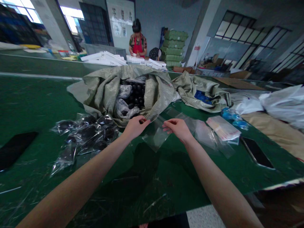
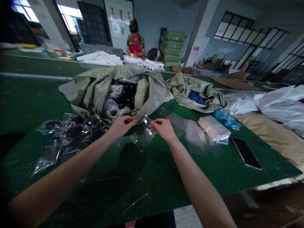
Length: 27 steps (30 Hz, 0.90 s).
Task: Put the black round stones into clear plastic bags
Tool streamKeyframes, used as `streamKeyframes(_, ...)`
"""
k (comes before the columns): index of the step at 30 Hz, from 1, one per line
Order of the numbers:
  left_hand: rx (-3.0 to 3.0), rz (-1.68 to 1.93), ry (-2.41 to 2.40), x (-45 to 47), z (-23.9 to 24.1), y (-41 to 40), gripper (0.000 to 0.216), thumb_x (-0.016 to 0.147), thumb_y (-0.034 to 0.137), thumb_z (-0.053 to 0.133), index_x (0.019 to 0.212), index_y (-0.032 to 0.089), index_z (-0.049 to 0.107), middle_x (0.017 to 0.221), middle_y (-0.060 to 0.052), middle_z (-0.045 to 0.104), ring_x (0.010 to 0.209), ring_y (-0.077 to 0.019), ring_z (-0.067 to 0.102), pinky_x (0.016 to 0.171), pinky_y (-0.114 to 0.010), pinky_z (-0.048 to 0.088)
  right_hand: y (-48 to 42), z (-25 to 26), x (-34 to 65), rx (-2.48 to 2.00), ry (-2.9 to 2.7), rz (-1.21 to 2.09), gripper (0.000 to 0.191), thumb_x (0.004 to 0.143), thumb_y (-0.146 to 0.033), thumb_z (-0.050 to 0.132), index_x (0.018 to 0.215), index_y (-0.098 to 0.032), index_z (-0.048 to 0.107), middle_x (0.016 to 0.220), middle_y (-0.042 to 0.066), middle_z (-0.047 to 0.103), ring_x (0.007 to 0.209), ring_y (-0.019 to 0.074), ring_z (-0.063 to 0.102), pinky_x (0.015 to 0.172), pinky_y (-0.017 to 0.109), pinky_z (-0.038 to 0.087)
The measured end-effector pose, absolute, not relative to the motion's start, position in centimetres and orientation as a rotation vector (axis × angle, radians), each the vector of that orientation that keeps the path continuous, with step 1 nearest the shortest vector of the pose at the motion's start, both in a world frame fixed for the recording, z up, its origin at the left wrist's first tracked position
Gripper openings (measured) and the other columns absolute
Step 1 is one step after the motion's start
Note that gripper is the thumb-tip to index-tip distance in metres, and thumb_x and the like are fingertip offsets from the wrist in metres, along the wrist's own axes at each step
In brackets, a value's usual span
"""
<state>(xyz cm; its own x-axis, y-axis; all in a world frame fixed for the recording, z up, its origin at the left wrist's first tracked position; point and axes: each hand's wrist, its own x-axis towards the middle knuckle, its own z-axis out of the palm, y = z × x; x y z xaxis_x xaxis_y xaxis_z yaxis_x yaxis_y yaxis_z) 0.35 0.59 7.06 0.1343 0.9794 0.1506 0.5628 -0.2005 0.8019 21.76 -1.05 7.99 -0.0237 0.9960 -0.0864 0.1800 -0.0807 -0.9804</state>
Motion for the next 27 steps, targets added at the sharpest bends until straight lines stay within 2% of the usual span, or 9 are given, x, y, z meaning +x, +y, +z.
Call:
streamKeyframes(4,1.827,0.826,1.384,1.1,7.1,-0.5,0.048,0.082,0.061,0.051,0.072,0.017,0.064,0.067,-0.001,0.06,0.062,-0.0147,0.051,0.057,-0.026,0.034,-2.1,7.6,20.3,-1.321,-1.29,1.076,0.01,0.078,-0.024,0.068,0.083,-0.016,0.07,0.081,0.006,0.075,0.071,0.0176,0.073,0.059,0.025,0.059)
streamKeyframes(7,1.803,0.699,1.309,1.9,6.5,-1.0,0.05,0.082,0.065,0.049,0.075,0.017,0.061,0.064,0.001,0.055,0.06,-0.0144,0.049,0.055,-0.026,0.032,-2.9,6.6,19.4,-1.301,-1.438,1.018,0.011,0.077,-0.026,0.068,0.084,-0.018,0.073,0.081,0.006,0.076,0.074,0.0202,0.073,0.069,0.033,0.061)
streamKeyframes(10,1.9,0.56,1.37,2.4,5.1,-1.4,0.041,0.089,0.054,0.044,0.081,0.017,0.06,0.073,-0.003,0.058,0.068,-0.0173,0.054,0.06,-0.028,0.038,-3.1,5.3,19.0,-1.336,-1.503,0.851,0.014,0.079,-0.029,0.066,0.086,-0.019,0.074,0.085,0.006,0.076,0.077,0.022,0.073,0.075,0.038,0.061)
streamKeyframes(14,2.278,0.379,1.398,2.6,3.1,-2.1,0.023,0.091,0.025,0.041,0.098,0.017,0.062,0.105,-0.011,0.06,0.097,-0.0242,0.057,0.081,-0.037,0.045,-2.9,4.4,19.1,-1.267,-1.341,0.788,0.019,0.081,-0.032,0.065,0.09,-0.018,0.073,0.09,0.008,0.076,0.083,0.0231,0.073,0.074,0.037,0.062)
streamKeyframes(16,2.392,0.303,1.372,2.7,2.5,-2.4,0.024,0.088,0.02,0.045,0.106,0.02,0.061,0.112,-0.011,0.059,0.103,-0.0273,0.055,0.084,-0.042,0.045,-2.8,4.2,19.2,-1.223,-1.291,0.802,0.02,0.08,-0.033,0.065,0.091,-0.017,0.073,0.091,0.008,0.076,0.084,0.0229,0.073,0.074,0.037,0.062)
streamKeyframes(18,2.406,0.327,1.351,2.8,2.6,-2.5,0.023,0.086,0.022,0.052,0.107,0.021,0.062,0.114,-0.009,0.061,0.105,-0.0283,0.055,0.087,-0.044,0.045,-2.8,4.2,19.2,-1.213,-1.267,0.779,0.02,0.08,-0.033,0.065,0.091,-0.018,0.073,0.092,0.007,0.076,0.085,0.0226,0.073,0.076,0.037,0.062)
streamKeyframes(20,2.343,0.487,1.358,3.0,3.2,-2.4,0.019,0.087,0.029,0.055,0.1,0.019,0.063,0.107,-0.009,0.064,0.101,-0.0265,0.058,0.088,-0.043,0.045,-2.9,4.1,19.1,-1.228,-1.258,0.738,0.02,0.081,-0.032,0.065,0.092,-0.019,0.074,0.094,0.007,0.076,0.086,0.0223,0.073,0.081,0.039,0.061)
streamKeyframes(22,2.213,0.72,1.329,3.2,4.0,-2.1,0.024,0.089,0.038,0.053,0.093,0.017,0.065,0.097,-0.008,0.067,0.093,-0.0227,0.061,0.085,-0.038,0.046,-3.2,4.1,19.0,-1.232,-1.281,0.732,0.019,0.082,-0.032,0.064,0.092,-0.019,0.075,0.095,0.007,0.076,0.088,0.022,0.072,0.084,0.039,0.06)
streamKeyframes(27,1.781,0.959,1.198,3.6,5.0,-1.3,0.038,0.086,0.052,0.055,0.084,0.017,0.068,0.077,-0.003,0.069,0.069,-0.0158,0.061,0.063,-0.027,0.045,-3.9,4.5,18.7,-1.17,-1.37,0.815,0.019,0.084,-0.031,0.06,0.089,-0.02,0.075,0.091,0.005,0.076,0.084,0.0203,0.072,0.08,0.035,0.059)
